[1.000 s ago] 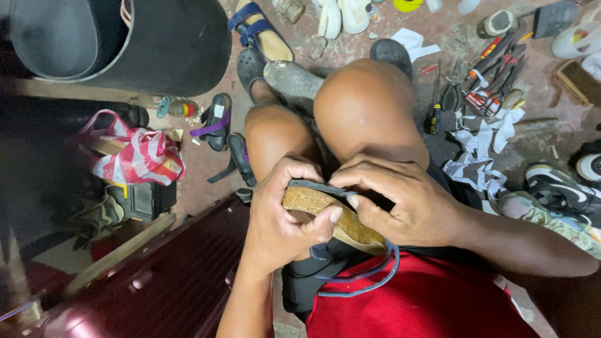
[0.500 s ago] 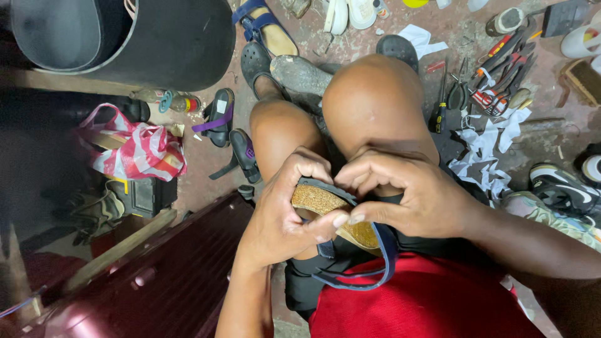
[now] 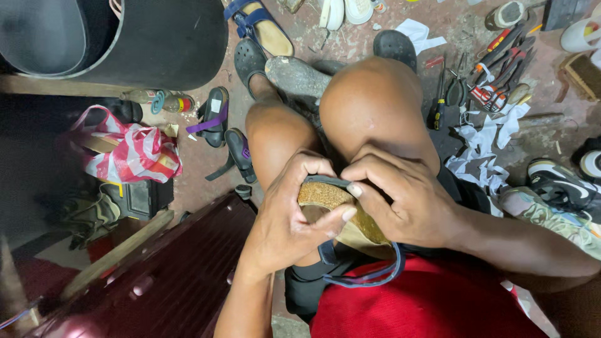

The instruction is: The person holds a blue sandal and presses the strap edges to the cork footbed, then uses a small brush to clean the sole. They apply glue from a squeeze bottle along the strap-to-footbed seam and press the strap down to bond it.

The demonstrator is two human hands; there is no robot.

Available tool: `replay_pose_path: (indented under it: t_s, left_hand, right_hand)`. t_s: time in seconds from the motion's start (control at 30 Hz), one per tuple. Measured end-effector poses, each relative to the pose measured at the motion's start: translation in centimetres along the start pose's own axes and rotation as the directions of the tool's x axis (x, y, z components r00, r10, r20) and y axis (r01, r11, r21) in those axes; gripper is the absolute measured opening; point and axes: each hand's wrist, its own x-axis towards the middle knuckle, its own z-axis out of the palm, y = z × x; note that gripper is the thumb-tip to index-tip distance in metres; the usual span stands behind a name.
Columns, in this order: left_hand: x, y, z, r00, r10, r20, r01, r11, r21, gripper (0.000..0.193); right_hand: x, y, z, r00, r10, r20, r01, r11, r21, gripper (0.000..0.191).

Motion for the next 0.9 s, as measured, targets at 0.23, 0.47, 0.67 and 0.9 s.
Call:
replay_pose_path:
  t_s: [0.23,0.47,0.67,0.9]
  left_hand:
    - [0.5,0.2,-0.3,0.999,0.039,-0.016,-0.038,0.998,0.04,0.039]
    - [0.5,-0.3,-0.4,0.995,0.103,-0.006,-0.102,0.994,0.041,0.041]
    - [-0.3,-0.7,-0.2,0.993,0.118,-0.006,-0.117,0.993,0.009,0.04]
    - [-1.6,-1.3,-0.3,0.969,0.245,0.036,-0.243,0.969,-0.041,0.045]
  right_hand:
    - [0.3,0.8,0.3,0.995,-0.099,-0.007,0.098,0.995,-0.023,0.012]
    - [-0.2,1.3,0.6,0.991,-0.133,-0.018,0.133,0.991,-0.018,0.013]
    - [-1.0,0.7,0.6,0.986,-0.166,-0.009,0.166,0.984,0.057,0.019]
    - [-1.5,-1.0,0.4,0.984,-0.174,-0.045,0.178,0.978,0.111,0.019]
